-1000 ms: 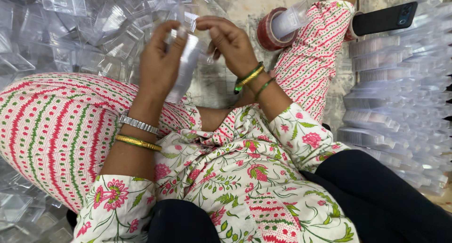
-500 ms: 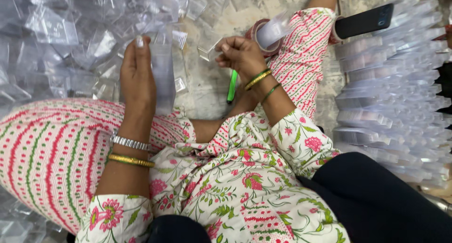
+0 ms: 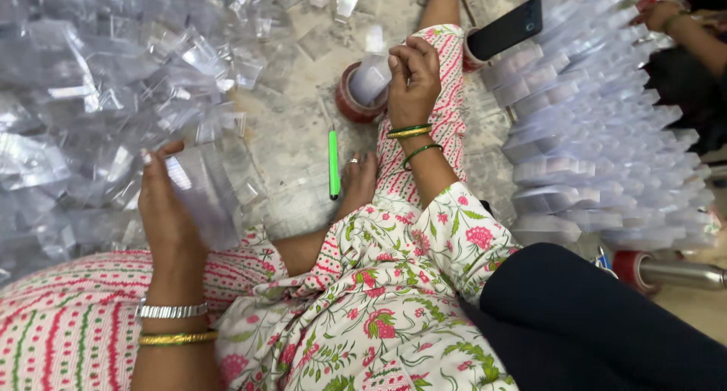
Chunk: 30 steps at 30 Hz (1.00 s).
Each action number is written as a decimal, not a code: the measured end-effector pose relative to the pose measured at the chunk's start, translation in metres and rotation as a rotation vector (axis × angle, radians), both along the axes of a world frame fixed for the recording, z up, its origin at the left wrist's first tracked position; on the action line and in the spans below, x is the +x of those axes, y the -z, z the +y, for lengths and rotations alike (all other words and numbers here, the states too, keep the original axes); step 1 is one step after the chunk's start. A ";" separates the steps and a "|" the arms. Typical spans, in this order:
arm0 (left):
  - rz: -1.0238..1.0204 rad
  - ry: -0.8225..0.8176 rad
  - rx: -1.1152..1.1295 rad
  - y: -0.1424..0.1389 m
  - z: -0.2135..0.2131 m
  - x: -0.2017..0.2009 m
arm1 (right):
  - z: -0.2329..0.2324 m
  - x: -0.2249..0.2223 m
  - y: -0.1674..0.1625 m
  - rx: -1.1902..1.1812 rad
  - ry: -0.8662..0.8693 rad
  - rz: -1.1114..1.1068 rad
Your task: The person sits on the floor and nests clear plastic cups one at a time, pressing each cup into a growing stack held in their hands, then sets completed stacks aside with the surrounding piles of cups. A tape roll and a green marker lie on the floor nearby.
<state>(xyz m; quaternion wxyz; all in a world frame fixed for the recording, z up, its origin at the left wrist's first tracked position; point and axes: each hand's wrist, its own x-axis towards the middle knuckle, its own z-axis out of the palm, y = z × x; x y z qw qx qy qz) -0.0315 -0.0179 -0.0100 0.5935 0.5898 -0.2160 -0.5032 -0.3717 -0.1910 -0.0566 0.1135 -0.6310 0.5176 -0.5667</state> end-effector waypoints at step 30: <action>0.234 0.008 -0.242 0.005 -0.005 -0.005 | 0.048 0.072 0.005 -0.094 -0.560 0.533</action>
